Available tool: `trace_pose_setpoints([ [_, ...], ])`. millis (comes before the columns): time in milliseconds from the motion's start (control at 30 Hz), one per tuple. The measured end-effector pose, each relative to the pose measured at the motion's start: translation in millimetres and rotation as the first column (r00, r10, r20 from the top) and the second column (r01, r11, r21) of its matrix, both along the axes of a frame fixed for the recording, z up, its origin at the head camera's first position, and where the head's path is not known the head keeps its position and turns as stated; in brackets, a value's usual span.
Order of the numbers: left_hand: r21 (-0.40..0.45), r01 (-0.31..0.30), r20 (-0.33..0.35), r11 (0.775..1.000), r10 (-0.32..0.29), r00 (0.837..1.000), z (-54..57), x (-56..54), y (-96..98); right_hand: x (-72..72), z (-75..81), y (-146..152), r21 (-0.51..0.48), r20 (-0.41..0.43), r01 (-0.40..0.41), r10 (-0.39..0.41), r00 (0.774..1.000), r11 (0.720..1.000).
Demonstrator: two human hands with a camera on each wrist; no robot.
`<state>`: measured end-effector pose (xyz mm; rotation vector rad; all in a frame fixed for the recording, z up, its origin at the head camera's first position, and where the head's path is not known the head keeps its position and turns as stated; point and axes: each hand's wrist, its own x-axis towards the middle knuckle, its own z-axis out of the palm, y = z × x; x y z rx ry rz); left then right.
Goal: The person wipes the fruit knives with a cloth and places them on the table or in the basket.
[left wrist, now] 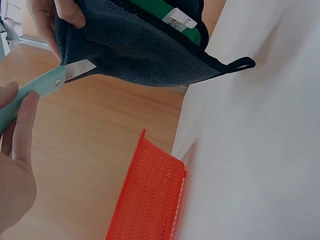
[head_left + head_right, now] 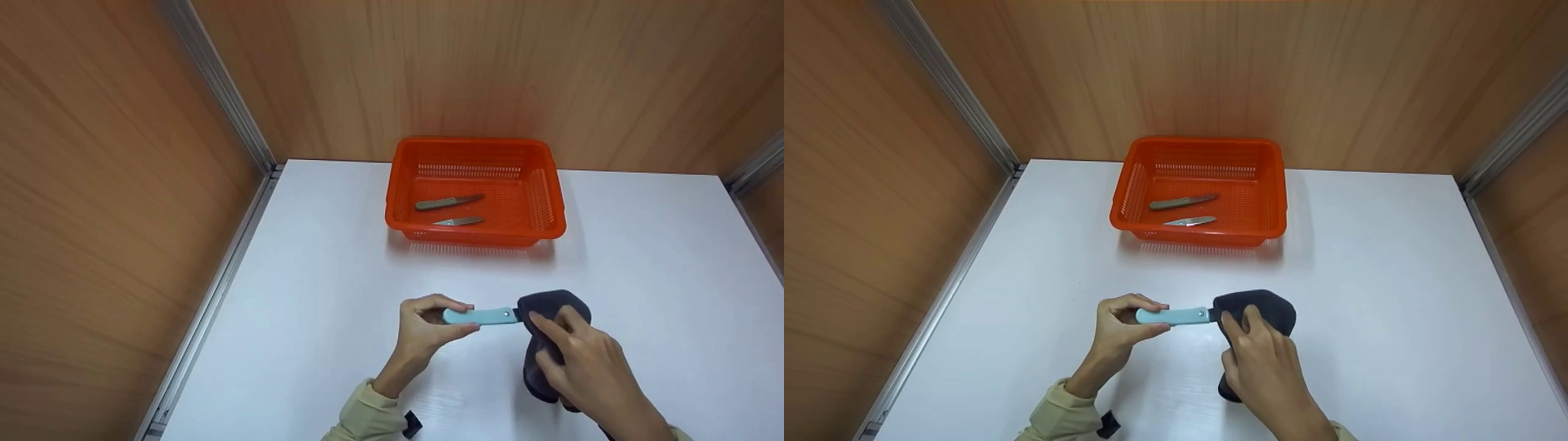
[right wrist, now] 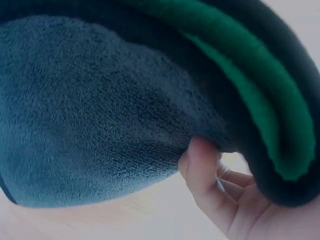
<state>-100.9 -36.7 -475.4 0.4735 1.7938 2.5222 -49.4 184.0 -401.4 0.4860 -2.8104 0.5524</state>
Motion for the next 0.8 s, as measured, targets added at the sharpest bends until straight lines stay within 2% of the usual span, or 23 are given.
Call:
trace_pose_setpoints([
  [333, -0.002, -0.011, 0.009, 1.000, 0.011, 1.000, -1.8, -0.6, -3.1, -4.1, -3.1, 13, 0.003, 0.019, 0.027, -0.027, 0.999, 1.000],
  [600, 0.005, -0.016, 0.019, 1.000, 0.016, 1.000, -2.8, -1.6, -5.7, -6.2, -7.8, 21, 0.003, 0.003, 0.046, -0.046, 0.999, 0.999],
  [800, -0.018, -0.033, 0.006, 0.999, 0.034, 0.999, -7.8, -2.6, -9.2, -7.1, -8.3, 27, 0.005, 0.006, 0.062, -0.062, 0.998, 0.998],
])
